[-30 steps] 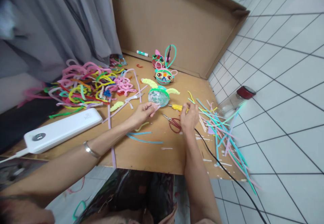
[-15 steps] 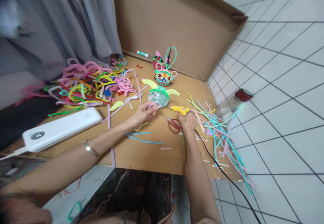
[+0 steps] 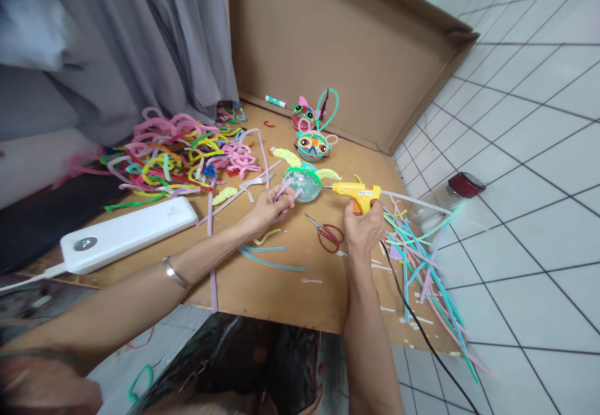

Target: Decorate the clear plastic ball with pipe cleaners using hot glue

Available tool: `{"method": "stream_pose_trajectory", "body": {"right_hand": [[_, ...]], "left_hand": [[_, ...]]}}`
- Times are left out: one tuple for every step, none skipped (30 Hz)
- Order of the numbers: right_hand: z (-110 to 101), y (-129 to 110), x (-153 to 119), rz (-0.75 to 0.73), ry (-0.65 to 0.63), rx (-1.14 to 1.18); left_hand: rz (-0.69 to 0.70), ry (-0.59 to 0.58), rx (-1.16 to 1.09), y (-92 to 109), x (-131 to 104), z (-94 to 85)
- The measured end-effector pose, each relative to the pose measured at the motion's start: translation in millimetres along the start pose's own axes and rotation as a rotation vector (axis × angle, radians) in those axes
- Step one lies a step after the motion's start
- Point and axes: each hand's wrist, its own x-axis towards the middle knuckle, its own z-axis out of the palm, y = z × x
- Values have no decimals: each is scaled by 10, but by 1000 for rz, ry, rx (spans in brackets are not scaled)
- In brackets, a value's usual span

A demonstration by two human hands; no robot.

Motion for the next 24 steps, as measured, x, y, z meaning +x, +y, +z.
{"method": "stream_pose_trajectory", "body": {"right_hand": [[20,4,-9,-20,25,42],[42,4,-23,-45,40,85],[63,-1,-40,-75,44,125],[83,-8,-60,-101,41,160],[100,-15,-79,-123,33,191],[114,-22,-98,-141,24,217],[126,-27,-113,-155,14,240],[134,-30,-126,-165,4,259],[140,-29,-134,-172,-4,270],[145,-26,-138,-177,-12,276],[149,-21,-140,-182,-18,278],[152,-16,-139,-188,-21,277],[155,-10,-138,-194,-22,274],[158,-5,-136,-198,-20,272],[161,-1,-135,-200,-17,269],[163,1,-135,-200,-15,265],[165,3,-135,-197,-12,260],[166,4,-137,-195,-11,255],[166,4,-138,-196,-12,251],[166,5,-141,-201,-13,248],[166,6,-143,-207,-15,247],[165,7,-145,-214,-15,248],[165,8,-147,-220,-16,250],[164,9,-148,-224,-16,253]], "left_hand": [[-5,-3,-10,-1,3,-1],[-10,-8,-21,-3,6,-2],[-15,-13,-32,-4,10,-4],[-19,-17,-42,-5,13,-6],[-24,-17,-51,-5,15,-7],[-27,-13,-59,-4,16,-8],[-29,-6,-67,-2,15,-9],[-30,2,-75,2,14,-8],[-32,9,-81,6,12,-7],[-35,14,-85,10,9,-5],[-38,17,-88,15,7,-2],[-40,18,-92,19,5,0],[-42,19,-95,22,4,3],[-43,21,-98,24,4,4],[-43,24,-101,25,4,6],[-44,26,-105,24,6,6],[-44,26,-108,23,7,6],[-43,26,-109,21,9,5],[-40,25,-110,19,10,3],[-37,23,-110,16,11,1],[-35,22,-111,14,12,0],[-34,22,-110,12,12,-2],[-33,22,-110,11,12,-3],[-33,22,-109,9,11,-4]]}}
